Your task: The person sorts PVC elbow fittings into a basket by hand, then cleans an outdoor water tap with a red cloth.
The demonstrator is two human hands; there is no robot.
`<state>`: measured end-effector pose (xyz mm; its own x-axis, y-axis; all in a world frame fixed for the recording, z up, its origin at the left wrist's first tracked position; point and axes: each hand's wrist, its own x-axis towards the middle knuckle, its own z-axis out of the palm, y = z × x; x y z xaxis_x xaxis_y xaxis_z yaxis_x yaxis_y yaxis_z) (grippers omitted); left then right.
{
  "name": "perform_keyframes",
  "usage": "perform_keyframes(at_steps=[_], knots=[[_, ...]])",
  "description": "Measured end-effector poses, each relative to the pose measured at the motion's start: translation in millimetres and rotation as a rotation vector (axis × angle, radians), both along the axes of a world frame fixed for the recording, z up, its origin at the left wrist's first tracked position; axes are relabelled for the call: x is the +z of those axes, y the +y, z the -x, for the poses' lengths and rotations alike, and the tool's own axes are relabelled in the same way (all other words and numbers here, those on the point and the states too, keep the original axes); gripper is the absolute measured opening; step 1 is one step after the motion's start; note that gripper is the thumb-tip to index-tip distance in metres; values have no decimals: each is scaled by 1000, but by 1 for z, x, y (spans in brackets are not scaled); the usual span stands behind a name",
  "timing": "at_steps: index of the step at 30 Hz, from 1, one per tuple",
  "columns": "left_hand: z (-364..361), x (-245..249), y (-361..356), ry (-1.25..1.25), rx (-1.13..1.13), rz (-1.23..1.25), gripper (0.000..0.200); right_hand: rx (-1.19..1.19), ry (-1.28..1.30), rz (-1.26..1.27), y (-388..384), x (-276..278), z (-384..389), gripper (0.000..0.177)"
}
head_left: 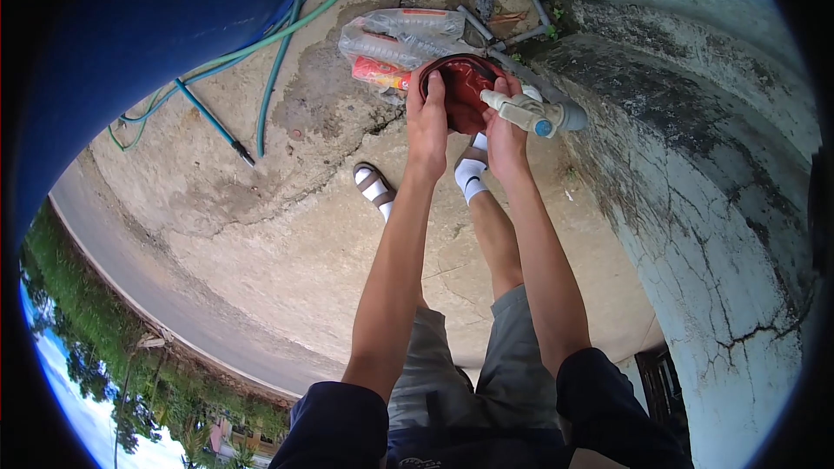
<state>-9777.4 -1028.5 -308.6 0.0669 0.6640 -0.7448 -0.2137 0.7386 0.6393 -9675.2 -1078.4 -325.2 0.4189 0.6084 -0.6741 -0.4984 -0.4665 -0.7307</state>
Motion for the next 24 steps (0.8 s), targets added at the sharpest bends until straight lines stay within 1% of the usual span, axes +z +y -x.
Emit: perform_keyframes(at_steps=[1, 2, 5, 7, 8, 10, 13, 15, 17, 18, 20, 22, 23, 24], knots=[[1, -2, -1, -14, 36, 76, 34, 5, -15, 11, -1, 1, 0, 40], [0, -4, -3, -40, 48, 67, 33, 8, -28, 25, -2, 2, -1, 40], [2, -10, -8, -85, 63, 47, 32, -84, -12, -65, -6, 2, -2, 37], [3, -14, -8, -82, 55, 40, 34, -27, -84, -25, -9, 0, -5, 34], [2, -14, -6, -99, 97, 47, 32, 2, -120, -5, -12, -4, -7, 32], [0, -11, -3, -129, 180, 65, 30, 77, -207, -78, -22, -22, -13, 30], [1, -17, 1, -122, 201, 28, 31, 192, -304, -138, -21, -34, -10, 28], [1, -15, 3, -94, 112, 66, 33, 114, -119, -148, -12, -26, -2, 30], [1, -14, 4, -78, 39, 130, 35, -125, 308, -138, -2, -14, 4, 35], [0, -14, 6, -77, 9, 173, 36, -184, 394, -135, 4, -9, 4, 37], [-4, -8, 8, -134, 39, 200, 34, -306, 567, -127, 12, -5, 5, 41], [-15, 3, 7, -258, 160, 168, 31, -330, 597, -72, 25, -13, 3, 42], [-16, -3, 2, -174, 175, 98, 29, -343, 614, -42, 27, -21, 2, 43], [-17, -9, -1, -91, 188, 26, 29, -305, 670, -35, 28, -26, 1, 42]])
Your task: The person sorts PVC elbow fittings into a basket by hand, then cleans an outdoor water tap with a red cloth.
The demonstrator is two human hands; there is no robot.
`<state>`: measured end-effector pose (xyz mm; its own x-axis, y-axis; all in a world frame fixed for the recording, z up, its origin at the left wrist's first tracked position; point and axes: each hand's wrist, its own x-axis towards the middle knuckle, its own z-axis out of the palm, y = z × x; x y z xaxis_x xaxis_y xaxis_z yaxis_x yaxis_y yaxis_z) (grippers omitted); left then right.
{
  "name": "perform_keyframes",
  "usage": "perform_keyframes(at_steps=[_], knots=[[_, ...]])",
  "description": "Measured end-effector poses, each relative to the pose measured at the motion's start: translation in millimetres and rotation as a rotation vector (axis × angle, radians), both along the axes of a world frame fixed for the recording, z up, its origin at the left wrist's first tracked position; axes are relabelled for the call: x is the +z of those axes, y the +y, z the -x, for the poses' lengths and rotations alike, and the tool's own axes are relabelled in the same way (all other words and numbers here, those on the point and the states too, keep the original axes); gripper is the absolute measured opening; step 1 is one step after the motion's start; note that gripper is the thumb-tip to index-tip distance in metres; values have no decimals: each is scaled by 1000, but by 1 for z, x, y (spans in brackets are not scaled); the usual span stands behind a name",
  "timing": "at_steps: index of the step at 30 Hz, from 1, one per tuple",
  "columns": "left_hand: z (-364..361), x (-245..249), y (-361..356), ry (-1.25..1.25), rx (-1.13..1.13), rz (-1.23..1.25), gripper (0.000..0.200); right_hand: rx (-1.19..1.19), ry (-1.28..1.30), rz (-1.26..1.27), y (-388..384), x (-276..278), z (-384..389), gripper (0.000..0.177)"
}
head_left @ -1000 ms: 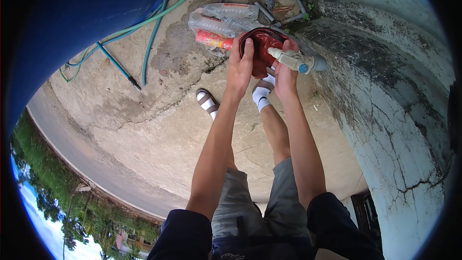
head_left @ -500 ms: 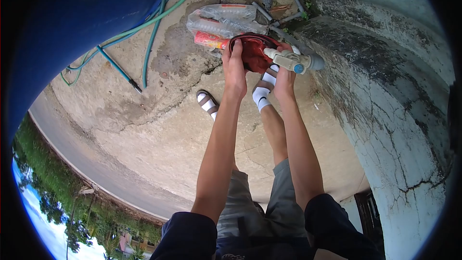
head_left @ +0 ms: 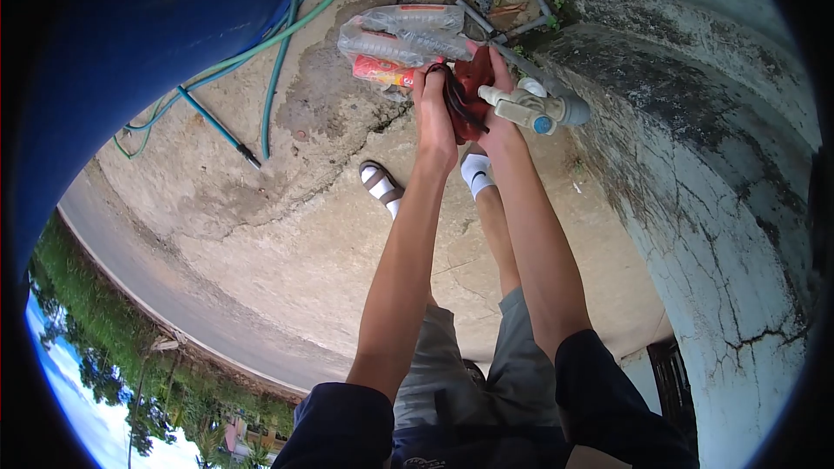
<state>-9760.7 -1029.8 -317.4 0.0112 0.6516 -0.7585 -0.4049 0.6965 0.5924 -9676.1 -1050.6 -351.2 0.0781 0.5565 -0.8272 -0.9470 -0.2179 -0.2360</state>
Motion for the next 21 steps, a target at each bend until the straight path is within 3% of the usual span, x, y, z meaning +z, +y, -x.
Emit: perform_keyframes(at_steps=[2, 5, 8, 11, 12, 14, 16, 17, 21], knots=[[0, -8, -1, 193, -2, -136, 29, 76, 104, -35, 5, -2, -2, 42], [2, -16, -2, 460, -33, -333, 30, 101, -34, -78, 0, 7, 8, 40], [5, -28, -2, 319, -150, -305, 29, 204, -200, -23, -6, 14, 25, 41], [1, -28, 2, 431, -324, -244, 33, 342, -392, 49, 2, 28, 32, 40], [-2, -19, 5, 463, -374, -225, 34, 314, -408, 9, 1, 23, 31, 40], [-4, -25, 9, 670, -502, -417, 39, 253, -437, -69, 3, 14, 30, 39], [-8, -19, 18, 813, -609, -545, 42, 127, -289, -35, 3, 12, 28, 41], [-15, -13, 19, 806, -550, -429, 49, 103, -262, -43, 4, 11, 26, 41], [-14, -9, 27, 672, -623, -249, 47, 138, -313, 6, 14, 3, 21, 43]])
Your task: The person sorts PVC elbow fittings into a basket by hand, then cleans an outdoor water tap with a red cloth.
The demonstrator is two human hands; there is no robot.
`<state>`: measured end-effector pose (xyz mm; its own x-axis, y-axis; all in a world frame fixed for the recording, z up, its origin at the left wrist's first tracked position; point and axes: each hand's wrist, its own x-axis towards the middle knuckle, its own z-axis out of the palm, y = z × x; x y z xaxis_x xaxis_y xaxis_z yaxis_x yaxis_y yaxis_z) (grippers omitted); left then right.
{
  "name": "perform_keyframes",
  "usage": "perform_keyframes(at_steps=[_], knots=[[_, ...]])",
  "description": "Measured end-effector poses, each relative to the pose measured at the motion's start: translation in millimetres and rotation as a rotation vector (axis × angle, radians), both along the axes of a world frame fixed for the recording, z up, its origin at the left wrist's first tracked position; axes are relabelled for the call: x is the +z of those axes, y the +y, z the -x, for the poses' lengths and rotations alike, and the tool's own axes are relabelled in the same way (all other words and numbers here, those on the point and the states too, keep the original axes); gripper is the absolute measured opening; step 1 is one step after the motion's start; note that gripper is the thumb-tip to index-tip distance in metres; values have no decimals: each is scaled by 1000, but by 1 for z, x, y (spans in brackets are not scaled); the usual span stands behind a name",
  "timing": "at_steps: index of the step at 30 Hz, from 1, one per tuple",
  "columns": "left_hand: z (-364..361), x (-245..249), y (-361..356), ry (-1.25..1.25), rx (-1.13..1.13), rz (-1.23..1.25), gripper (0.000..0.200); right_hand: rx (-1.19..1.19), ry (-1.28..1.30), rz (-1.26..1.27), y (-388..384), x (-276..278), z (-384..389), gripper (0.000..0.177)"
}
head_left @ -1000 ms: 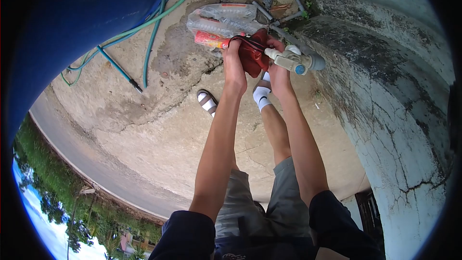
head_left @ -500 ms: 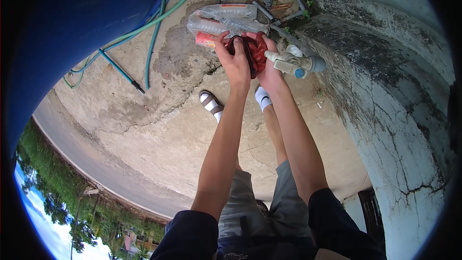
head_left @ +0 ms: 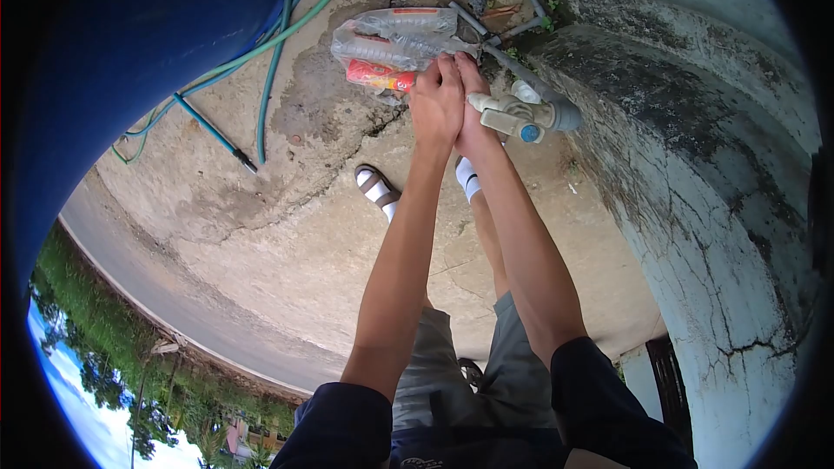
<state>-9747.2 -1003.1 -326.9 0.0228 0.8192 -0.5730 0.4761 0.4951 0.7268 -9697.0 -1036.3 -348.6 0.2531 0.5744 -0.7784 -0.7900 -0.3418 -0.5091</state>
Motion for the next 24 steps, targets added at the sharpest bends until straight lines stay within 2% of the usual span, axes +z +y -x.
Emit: perform_keyframes(at_steps=[3, 5, 7, 9, 11, 12, 13, 14, 18, 22, 24], knots=[[1, 0, 1, 34, -15, 88, 47, 70, 36, -17, -2, -3, -11, 32], [-3, -2, 1, 25, -4, 73, 47, 276, -539, -195, 1, -12, -11, 33], [-5, -6, 4, -39, 44, 12, 50, 272, -549, -194, 0, -22, -9, 34], [-1, -15, 2, -75, 67, 36, 55, 53, -3, -18, 8, -15, -11, 36], [7, -20, 0, -91, 67, 142, 61, -65, -33, -40, 16, -26, -14, 36], [10, -15, 0, -206, 191, 296, 65, -121, -10, -91, 17, -34, -17, 36], [12, -10, -2, -236, 225, 320, 64, -179, 14, -142, 16, -42, -18, 37], [12, -7, -4, -266, 258, 343, 63, -191, 32, -123, 21, -13, -18, 37], [9, -8, -5, -449, 399, 380, 55, 55, -410, -182, 13, -5, -20, 35], [-5, 4, -13, -370, 373, 314, 48, 467, -860, 114, 10, 0, -34, 43], [-7, -8, -15, -441, 402, 410, 50, 433, -945, 79, 7, -2, -31, 42]])
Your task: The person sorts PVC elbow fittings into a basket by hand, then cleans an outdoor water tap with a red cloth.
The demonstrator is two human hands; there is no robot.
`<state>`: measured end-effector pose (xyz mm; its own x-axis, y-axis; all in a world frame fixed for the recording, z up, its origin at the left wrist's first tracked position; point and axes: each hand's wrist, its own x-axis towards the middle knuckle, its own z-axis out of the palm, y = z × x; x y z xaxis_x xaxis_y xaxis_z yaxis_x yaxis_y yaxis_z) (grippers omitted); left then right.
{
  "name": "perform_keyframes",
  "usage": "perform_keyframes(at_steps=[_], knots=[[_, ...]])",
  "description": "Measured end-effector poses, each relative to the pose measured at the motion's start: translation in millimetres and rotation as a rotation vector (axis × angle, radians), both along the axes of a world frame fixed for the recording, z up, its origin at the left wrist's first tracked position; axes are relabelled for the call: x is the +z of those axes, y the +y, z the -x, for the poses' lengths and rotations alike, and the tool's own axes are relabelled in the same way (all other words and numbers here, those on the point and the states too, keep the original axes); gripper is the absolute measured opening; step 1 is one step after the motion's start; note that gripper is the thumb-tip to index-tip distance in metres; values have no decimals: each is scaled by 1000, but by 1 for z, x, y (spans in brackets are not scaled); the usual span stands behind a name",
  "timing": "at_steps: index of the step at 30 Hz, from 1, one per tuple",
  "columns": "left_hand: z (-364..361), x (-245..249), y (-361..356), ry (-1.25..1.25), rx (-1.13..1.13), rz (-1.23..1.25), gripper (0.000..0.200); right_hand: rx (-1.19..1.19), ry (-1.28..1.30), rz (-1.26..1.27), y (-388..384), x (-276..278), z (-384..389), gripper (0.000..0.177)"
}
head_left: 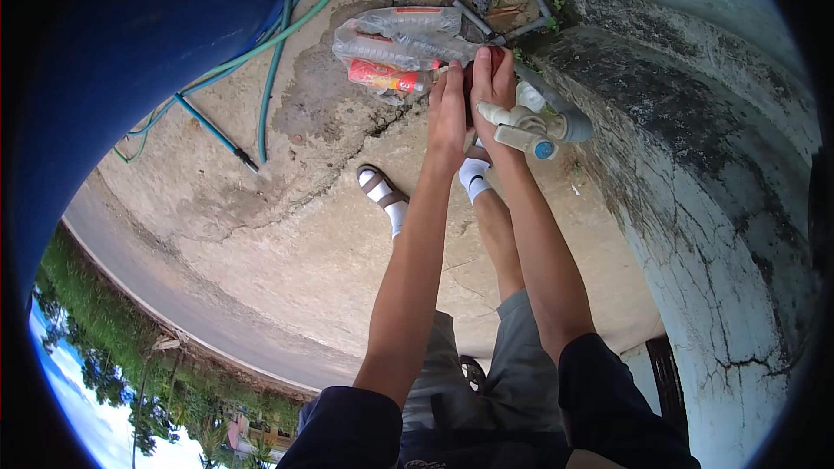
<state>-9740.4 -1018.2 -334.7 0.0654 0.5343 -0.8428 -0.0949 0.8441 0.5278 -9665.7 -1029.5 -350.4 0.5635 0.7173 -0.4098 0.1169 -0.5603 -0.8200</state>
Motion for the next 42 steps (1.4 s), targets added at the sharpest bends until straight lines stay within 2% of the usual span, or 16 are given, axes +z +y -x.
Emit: perform_keyframes(at_steps=[2, 5, 9, 13, 16, 20, 25, 28, 31, 33, 34, 36, 37, 38, 41, 42], knots=[[1, -13, 6, -18, -27, 137, 55, 113, -90, -63, 0, -7, -1, 41], [14, -25, 12, 88, -41, 147, 58, 258, 161, 7, -9, -10, -5, 38], [21, -37, 17, 306, -271, -62, 48, 174, 153, -97, -4, 0, -1, 26], [9, -19, 23, 541, -209, -336, 45, 217, -116, -324, 3, 3, 5, 16], [3, -1, 21, 337, -16, -314, 45, 222, -91, -339, 7, 11, 2, 13], [-10, -4, 5, 402, 39, -508, 47, 117, 48, -216, 3, 2, 5, 22], [-3, 4, 19, 452, -269, -291, 49, 48, 283, -87, -3, -2, 4, 31], [-1, 6, 21, 497, -451, -325, 50, 34, 277, -6, -12, -4, -1, 29], [-1, 3, 16, 542, -586, -379, 50, 186, 178, -21, -20, 8, -7, 31], [-5, 3, 12, 578, -655, -412, 50, 10, 350, -158, -26, 2, -1, 28], [-5, 3, 12, 596, -714, -396, 46, -73, 487, -89, -28, -2, -4, 29], [1, 12, 9, 443, -617, -477, 42, -293, 713, 107, -26, 5, -4, 32], [4, 13, 12, 367, -566, -521, 41, -300, 718, 83, -24, 7, -6, 33], [12, 7, 8, 265, -571, -717, 36, -313, 726, 68, -31, 3, -6, 33], [28, 0, -4, 250, -575, -734, 29, -349, 814, 70, -42, 15, -14, 29], [37, 5, -13, 179, -509, -590, 27, -323, 812, 52, -51, 17, -14, 29]])
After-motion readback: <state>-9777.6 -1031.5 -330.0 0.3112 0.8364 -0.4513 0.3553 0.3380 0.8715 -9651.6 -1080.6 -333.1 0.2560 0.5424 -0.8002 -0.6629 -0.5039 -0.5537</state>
